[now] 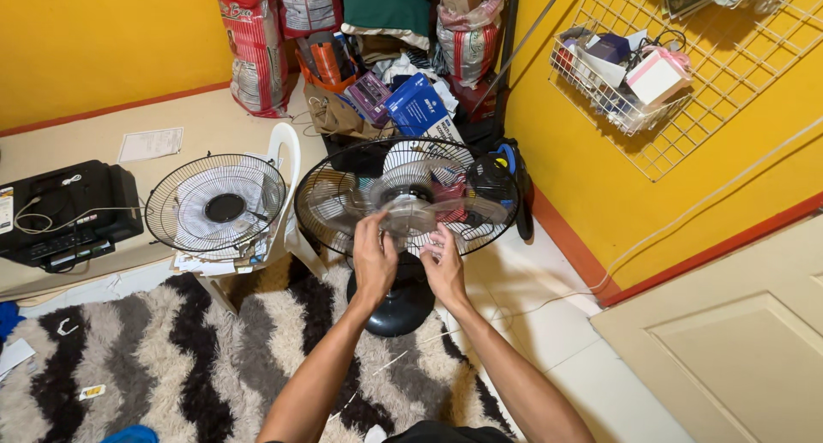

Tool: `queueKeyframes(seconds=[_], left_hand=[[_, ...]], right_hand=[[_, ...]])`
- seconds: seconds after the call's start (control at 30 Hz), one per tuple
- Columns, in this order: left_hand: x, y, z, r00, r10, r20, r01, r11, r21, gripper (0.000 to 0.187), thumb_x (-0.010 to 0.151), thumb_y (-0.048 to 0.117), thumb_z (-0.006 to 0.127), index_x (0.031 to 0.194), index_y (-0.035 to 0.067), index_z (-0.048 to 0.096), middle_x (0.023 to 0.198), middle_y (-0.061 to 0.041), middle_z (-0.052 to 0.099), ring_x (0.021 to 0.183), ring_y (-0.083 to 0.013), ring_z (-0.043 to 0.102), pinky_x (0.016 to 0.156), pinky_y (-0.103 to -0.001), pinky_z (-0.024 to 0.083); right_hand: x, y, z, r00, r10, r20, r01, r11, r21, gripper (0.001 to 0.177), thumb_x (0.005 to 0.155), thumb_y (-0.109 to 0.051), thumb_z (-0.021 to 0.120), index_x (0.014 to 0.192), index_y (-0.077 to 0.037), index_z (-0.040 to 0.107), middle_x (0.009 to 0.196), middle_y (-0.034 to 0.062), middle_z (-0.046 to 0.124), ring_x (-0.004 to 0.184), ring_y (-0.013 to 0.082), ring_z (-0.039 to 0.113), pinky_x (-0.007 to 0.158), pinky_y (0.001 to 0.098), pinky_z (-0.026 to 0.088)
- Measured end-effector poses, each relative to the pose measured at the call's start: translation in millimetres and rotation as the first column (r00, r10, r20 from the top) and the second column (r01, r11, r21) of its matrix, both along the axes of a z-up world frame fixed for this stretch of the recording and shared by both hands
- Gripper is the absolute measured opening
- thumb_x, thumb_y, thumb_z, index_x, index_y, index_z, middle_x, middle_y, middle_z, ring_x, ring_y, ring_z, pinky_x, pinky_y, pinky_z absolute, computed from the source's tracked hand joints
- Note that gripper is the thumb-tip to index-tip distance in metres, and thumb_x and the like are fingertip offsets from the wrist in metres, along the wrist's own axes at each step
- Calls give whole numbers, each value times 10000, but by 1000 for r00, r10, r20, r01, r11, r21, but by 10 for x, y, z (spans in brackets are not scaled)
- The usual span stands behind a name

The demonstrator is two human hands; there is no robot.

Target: The person reassembles a black electric fan by hand. They attach the fan blades to the motor hub, secure the central cap, and then fit the front protective grille onto the fan base.

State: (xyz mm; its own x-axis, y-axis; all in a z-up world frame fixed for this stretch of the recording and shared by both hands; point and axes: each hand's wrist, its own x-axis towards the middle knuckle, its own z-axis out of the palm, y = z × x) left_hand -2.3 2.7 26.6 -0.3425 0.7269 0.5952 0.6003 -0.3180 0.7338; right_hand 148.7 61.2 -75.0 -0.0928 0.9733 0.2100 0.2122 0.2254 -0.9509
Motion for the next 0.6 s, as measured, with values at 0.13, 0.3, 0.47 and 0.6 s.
queueKeyframes(seconds=[0.13, 0.3, 0.47, 0.6], left_hand=[[-13, -3, -43, 999, 30, 29, -28, 998, -50, 387, 923, -36, 554, 1307, 3, 580, 1287, -215, 591, 1191, -392, 610, 1018, -442, 491], [62, -21, -20, 997, 24, 73, -18, 997, -74, 380, 928, -10, 558, 1307, 13, 587, 1294, -213, 589, 1171, -390, 617, 987, -428, 507], [74, -23, 6, 999, 7, 38, -6, 999, -42, 364, 933, -6, 559, 1295, 11, 592, 1285, -210, 602, 1189, -393, 613, 1017, -437, 489], [41, -34, -49, 996, 20, 87, -16, 999, -52, 372, 941, -4, 545, 1311, 12, 582, 1287, -205, 610, 1189, -387, 621, 1016, -431, 495]], right_hand=[[32, 36, -16, 999, 24, 23, -24, 999, 24, 717, 925, -63, 648, 1561, -64, 318, 1353, 176, 599, 1106, 221, 705, 930, 334, 561], [39, 73, -146, 996, 77, 35, -76, 997, -16, 739, 925, -96, 670, 1558, -54, 290, 1354, 167, 605, 1114, 223, 699, 931, 338, 559], [45, 73, -110, 989, 100, 110, -93, 993, -69, 762, 908, -142, 688, 1554, -55, 292, 1321, 151, 633, 1101, 229, 709, 927, 351, 555], [59, -50, 111, 984, 26, 178, -40, 996, 75, 696, 926, -148, 694, 1531, -60, 362, 1251, 159, 677, 1075, 249, 716, 932, 369, 557]])
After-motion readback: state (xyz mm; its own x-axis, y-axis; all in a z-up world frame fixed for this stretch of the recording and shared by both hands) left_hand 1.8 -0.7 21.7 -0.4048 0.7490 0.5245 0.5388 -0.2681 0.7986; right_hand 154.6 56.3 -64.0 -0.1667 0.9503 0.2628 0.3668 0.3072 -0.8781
